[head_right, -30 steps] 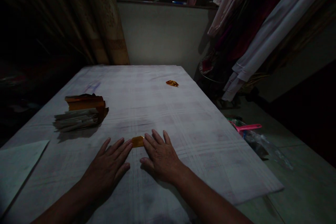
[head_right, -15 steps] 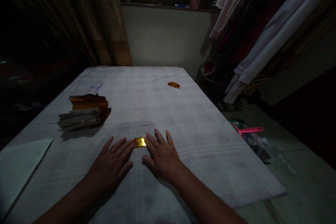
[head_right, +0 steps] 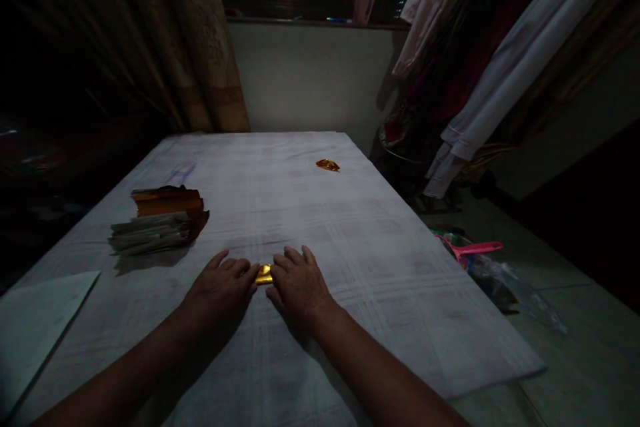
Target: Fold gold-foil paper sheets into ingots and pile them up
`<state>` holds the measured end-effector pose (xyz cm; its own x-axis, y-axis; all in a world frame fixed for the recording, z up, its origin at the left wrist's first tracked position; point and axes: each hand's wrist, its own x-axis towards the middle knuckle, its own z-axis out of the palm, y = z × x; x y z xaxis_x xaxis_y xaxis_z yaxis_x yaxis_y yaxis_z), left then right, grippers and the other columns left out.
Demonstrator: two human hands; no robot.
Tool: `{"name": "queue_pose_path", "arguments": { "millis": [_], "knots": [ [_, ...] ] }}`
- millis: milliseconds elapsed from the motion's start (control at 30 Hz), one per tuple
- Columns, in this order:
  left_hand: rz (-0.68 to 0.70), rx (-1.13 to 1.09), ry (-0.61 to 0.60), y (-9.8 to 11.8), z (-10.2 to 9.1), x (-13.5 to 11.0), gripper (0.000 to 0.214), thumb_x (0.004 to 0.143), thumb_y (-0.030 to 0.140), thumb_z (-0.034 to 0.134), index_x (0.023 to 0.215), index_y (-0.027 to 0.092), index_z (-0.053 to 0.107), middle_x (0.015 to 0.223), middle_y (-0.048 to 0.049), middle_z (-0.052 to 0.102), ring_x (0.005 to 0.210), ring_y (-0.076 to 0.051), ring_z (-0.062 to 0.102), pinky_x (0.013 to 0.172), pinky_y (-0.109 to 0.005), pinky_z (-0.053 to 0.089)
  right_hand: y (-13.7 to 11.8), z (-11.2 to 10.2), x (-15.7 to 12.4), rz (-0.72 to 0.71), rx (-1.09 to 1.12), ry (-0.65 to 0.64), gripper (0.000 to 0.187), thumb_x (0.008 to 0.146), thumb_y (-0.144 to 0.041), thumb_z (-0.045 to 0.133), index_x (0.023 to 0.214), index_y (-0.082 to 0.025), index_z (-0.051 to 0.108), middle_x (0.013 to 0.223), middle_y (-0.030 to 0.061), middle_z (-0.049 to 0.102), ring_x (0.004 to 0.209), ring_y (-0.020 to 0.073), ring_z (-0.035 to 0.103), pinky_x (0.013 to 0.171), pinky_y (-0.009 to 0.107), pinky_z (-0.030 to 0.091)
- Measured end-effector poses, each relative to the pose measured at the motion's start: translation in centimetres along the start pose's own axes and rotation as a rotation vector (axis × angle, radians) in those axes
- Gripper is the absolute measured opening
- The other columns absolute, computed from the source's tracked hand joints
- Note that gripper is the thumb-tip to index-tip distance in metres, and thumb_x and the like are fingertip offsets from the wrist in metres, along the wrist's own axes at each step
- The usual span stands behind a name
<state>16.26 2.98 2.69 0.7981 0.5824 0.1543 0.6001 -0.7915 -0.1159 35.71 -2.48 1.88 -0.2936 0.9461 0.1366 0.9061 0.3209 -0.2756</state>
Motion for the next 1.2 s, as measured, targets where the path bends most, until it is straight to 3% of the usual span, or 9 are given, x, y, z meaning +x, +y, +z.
{"name": "queue_pose_path", "arguments": {
  "millis": [167,300,400,533,667,800,900,1033,1200],
  "knots": [
    [0.051,-0.031,0.064,-0.3,0.0,-0.2,0.022,0.093,0.007,0.047,0.097,0.017,0.066,0.085,-0.0078,0.07,0.08,-0.025,0.066,0.099,-0.049,0.045,0.3,0.2,0.3,-0.083,-0.034,0.099,0.014,0.097,-0.025,0.059,0.105,-0.021,0.07,0.114,0.0079,0.073,0.115,0.0256,0.06,0.108,0.045,0.037],
    [-0.095,-0.211,0.074,-0.4,-0.4,-1.1,0.02,0.098,0.018,0.046,0.091,0.02,0.064,0.076,-0.0041,0.068,0.073,-0.023,0.065,0.076,-0.038,0.049,0.3,0.4,0.1,-0.006,0.039,0.155,0.022,0.101,-0.025,0.05,0.091,-0.02,0.069,0.095,0.0065,0.073,0.093,0.0216,0.063,0.091,0.038,0.044],
    [-0.266,-0.33,0.054,0.0,-0.4,-1.8,0.02,0.101,0.027,0.046,0.103,0.02,0.064,0.08,-0.0035,0.071,0.073,-0.023,0.066,0.068,-0.034,0.047,0.0,0.6,0.2,0.113,0.116,0.159,0.019,0.098,-0.027,0.057,0.083,-0.021,0.068,0.096,0.0057,0.071,0.097,0.0217,0.063,0.089,0.036,0.044],
    [-0.294,-0.232,0.069,0.7,-0.2,-2.3,0.019,0.1,0.028,0.048,0.096,0.019,0.065,0.081,-0.0059,0.069,0.078,-0.025,0.064,0.076,-0.039,0.045,-0.4,1.2,0.4,0.202,0.13,0.216,0.017,0.092,-0.03,0.068,0.078,-0.021,0.067,0.105,0.0076,0.07,0.106,0.0246,0.061,0.095,0.04,0.044],
    [-0.298,-0.177,0.122,0.8,0.0,-2.7,0.019,0.1,0.025,0.047,0.091,0.02,0.064,0.093,-0.0082,0.069,0.085,-0.026,0.062,0.078,-0.04,0.046,-0.4,1.7,0.5,0.237,0.087,0.246,0.01,0.095,-0.029,0.063,0.094,-0.021,0.069,0.118,0.0101,0.069,0.114,0.0268,0.059,0.099,0.043,0.043],
    [-0.205,-0.177,0.153,0.7,0.4,-3.2,0.021,0.099,0.019,0.045,0.092,0.021,0.065,0.097,-0.0064,0.071,0.087,-0.024,0.063,0.08,-0.04,0.048,-0.9,1.9,0.2,0.188,0.035,0.199,0.032,0.1,-0.024,0.048,0.129,-0.02,0.063,0.14,0.0127,0.061,0.131,0.0295,0.052,0.109,0.051,0.038],
    [-0.129,-0.15,0.155,0.7,0.5,-3.5,0.022,0.097,0.012,0.047,0.092,0.02,0.067,0.091,-0.006,0.073,0.083,-0.024,0.065,0.079,-0.041,0.049,-2.0,2.0,-0.4,0.043,0.021,0.044,0.045,0.103,-0.03,0.043,0.146,-0.019,0.052,0.154,0.0114,0.05,0.145,0.0301,0.039,0.119,0.056,0.027],
    [-0.063,-0.157,0.191,0.5,0.1,-4.1,0.027,0.095,0.008,0.047,0.107,0.019,0.068,0.102,-0.0071,0.075,0.09,-0.024,0.068,0.082,-0.041,0.049,-3.0,1.8,-1.5,-0.044,0.05,-0.127,0.064,0.103,-0.052,0.044,0.155,-0.015,0.038,0.163,0.0124,0.033,0.151,0.0298,0.029,0.123,0.059,0.018],
    [-0.074,-0.156,0.159,0.6,-0.9,-4.2,0.026,0.098,0.017,0.048,0.113,0.02,0.069,0.106,-0.0074,0.076,0.096,-0.027,0.067,0.089,-0.047,0.048,-1.6,1.1,-2.7,0.049,0.015,-0.134,0.066,0.103,-0.057,0.041,0.155,-0.017,0.039,0.163,0.0126,0.032,0.152,0.0315,0.028,0.123,0.064,0.013]
  ]
}}
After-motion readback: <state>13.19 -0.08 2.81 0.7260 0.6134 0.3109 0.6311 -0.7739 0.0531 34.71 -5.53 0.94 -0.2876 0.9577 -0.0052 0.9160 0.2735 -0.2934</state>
